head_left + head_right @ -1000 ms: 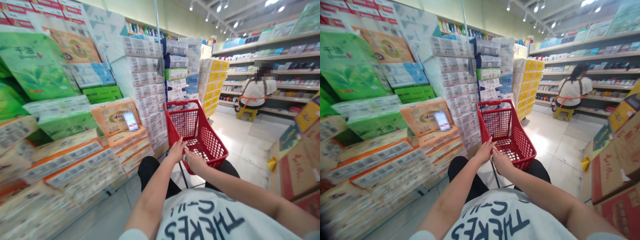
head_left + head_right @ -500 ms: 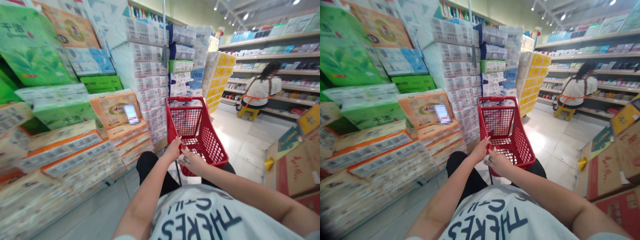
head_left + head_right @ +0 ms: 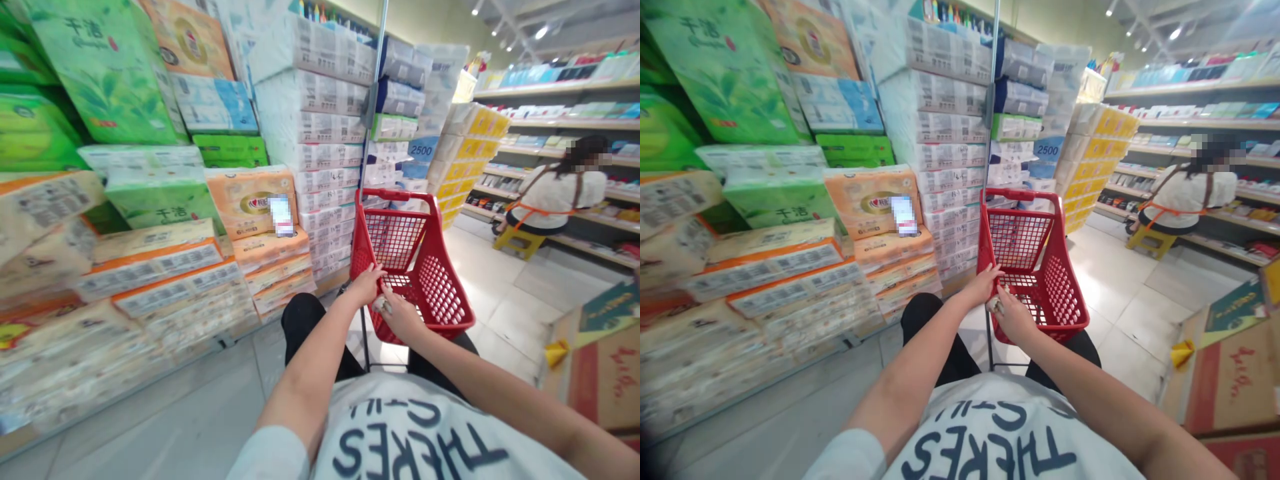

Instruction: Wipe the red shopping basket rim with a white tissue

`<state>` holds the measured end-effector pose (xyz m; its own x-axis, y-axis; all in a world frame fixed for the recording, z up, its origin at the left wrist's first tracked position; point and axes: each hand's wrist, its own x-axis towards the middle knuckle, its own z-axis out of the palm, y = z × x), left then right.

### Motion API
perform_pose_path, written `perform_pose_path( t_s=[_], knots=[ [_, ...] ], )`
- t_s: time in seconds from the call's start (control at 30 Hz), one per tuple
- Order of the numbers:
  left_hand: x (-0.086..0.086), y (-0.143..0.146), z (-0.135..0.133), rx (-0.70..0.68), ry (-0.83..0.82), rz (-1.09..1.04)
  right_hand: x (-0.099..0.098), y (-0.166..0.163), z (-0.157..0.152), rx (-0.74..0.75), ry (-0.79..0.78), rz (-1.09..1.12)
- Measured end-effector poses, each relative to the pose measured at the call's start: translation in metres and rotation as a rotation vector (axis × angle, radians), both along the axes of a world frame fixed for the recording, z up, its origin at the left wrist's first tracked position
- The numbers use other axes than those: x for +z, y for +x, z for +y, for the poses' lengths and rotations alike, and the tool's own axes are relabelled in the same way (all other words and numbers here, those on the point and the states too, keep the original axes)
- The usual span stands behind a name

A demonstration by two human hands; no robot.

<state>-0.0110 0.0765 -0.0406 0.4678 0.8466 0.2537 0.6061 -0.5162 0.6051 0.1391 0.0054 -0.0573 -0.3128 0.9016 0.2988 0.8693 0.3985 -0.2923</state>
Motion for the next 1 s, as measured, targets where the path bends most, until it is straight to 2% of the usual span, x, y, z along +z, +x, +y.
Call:
perform_pose_path(
  t_s=[0.17, 0.27, 0.33, 0.43, 0.63, 0.77, 0.87, 0.93, 1.0],
  knots=[
    [0.029, -0.031, 0.009, 0.037, -0.1, -0.127, 0.006, -0.012, 0.007, -0.042, -0.061, 0.011],
    [0.041, -0.033, 0.007, 0.012, -0.149, -0.142, 0.012, -0.025, 0.012, -0.049, -0.09, 0.022],
    [0.043, -0.026, 0.001, 0.001, -0.228, -0.145, 0.014, -0.032, 0.012, -0.032, -0.094, 0.031],
    [0.038, -0.019, -0.007, 0.033, -0.303, -0.119, 0.013, -0.031, 0.008, 0.038, -0.064, 0.024],
    [0.017, -0.028, -0.004, 0.028, -0.193, -0.162, 0.009, -0.011, -0.007, 0.358, 0.057, -0.092],
    [0.004, -0.026, -0.003, 0.08, -0.118, -0.172, 0.006, -0.011, -0.015, 0.301, 0.015, -0.127],
    [-0.002, -0.023, -0.005, 0.179, -0.15, -0.191, 0.002, -0.009, -0.021, 0.46, -0.014, -0.221],
    [-0.004, -0.022, -0.007, 0.229, -0.205, -0.22, 0.0, -0.008, -0.022, 0.554, -0.023, -0.206],
    [-0.004, -0.023, -0.007, 0.242, -0.25, -0.247, 0.001, -0.011, -0.018, 0.521, -0.034, -0.087]
  ],
)
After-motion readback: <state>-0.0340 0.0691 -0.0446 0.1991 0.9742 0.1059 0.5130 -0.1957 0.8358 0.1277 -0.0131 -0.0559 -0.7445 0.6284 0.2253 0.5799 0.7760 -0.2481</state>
